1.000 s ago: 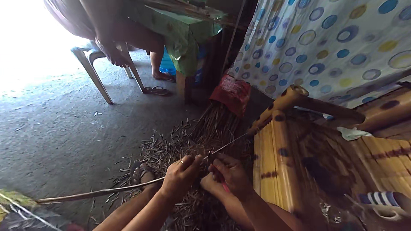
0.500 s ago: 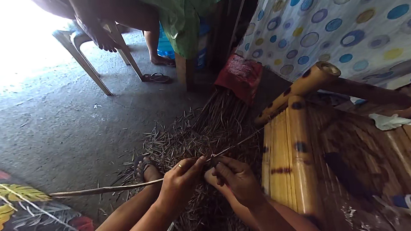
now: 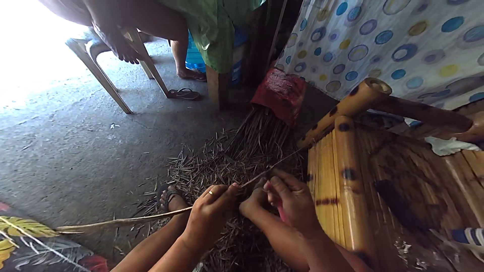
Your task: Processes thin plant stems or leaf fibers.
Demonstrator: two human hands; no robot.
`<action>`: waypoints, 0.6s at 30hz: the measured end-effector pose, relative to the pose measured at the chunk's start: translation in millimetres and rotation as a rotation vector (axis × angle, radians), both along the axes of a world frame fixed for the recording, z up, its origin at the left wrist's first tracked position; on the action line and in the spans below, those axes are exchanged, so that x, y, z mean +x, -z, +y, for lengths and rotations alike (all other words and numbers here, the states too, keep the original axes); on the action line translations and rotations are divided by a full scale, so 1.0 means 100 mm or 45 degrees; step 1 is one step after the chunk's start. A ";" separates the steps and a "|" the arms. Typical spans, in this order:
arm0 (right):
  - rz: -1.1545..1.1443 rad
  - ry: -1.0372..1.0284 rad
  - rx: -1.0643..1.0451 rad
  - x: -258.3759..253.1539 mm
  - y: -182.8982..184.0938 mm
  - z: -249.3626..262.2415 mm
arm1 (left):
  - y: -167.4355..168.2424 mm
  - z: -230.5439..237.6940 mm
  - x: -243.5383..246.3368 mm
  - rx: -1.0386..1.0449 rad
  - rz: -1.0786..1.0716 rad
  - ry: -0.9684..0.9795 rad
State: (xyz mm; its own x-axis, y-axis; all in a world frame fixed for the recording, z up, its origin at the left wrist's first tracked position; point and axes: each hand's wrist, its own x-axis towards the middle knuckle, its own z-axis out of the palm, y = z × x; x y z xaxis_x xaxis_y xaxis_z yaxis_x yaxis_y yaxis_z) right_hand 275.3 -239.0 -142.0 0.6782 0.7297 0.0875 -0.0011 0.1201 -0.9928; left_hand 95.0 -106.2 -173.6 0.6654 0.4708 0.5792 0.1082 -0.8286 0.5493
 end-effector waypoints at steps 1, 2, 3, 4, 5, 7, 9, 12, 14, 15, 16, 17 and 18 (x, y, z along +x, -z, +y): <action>0.025 0.041 -0.002 0.06 -0.03 0.00 | 0.01 0.01 -0.02 -0.002 0.006 -0.007; 0.048 0.067 0.011 0.10 -0.05 0.00 | 0.03 0.01 -0.03 -0.004 0.012 -0.018; 0.055 0.067 0.033 0.11 -0.06 -0.01 | 0.03 0.00 -0.04 -0.012 0.013 -0.030; 0.047 0.029 0.062 0.11 -0.06 -0.03 | 0.03 -0.01 -0.03 -0.025 0.018 -0.043; 0.039 -0.035 0.079 0.08 -0.05 -0.04 | 0.02 -0.02 -0.02 -0.034 0.033 -0.049; 0.051 -0.125 0.100 -0.02 -0.01 -0.03 | 0.01 -0.03 -0.01 -0.028 0.095 -0.020; 0.102 -0.166 0.115 -0.10 0.02 -0.02 | 0.02 -0.01 -0.01 -0.021 0.154 0.048; 0.101 -0.227 0.067 -0.16 0.04 -0.03 | 0.01 0.01 -0.02 -0.103 0.177 0.100; 0.092 -0.324 -0.016 -0.18 0.05 -0.05 | -0.02 0.02 -0.02 -0.157 0.147 0.113; 0.096 -0.364 -0.058 -0.20 0.04 -0.06 | -0.02 0.02 -0.02 -0.161 0.138 0.114; 0.099 -0.377 -0.078 -0.21 0.04 -0.06 | -0.03 0.02 -0.02 -0.154 0.133 0.108; 0.092 -0.363 -0.082 -0.22 0.04 -0.06 | -0.03 0.02 -0.02 -0.141 0.130 0.100; 0.083 -0.337 -0.078 -0.22 0.03 -0.06 | -0.03 0.02 -0.02 -0.130 0.130 0.091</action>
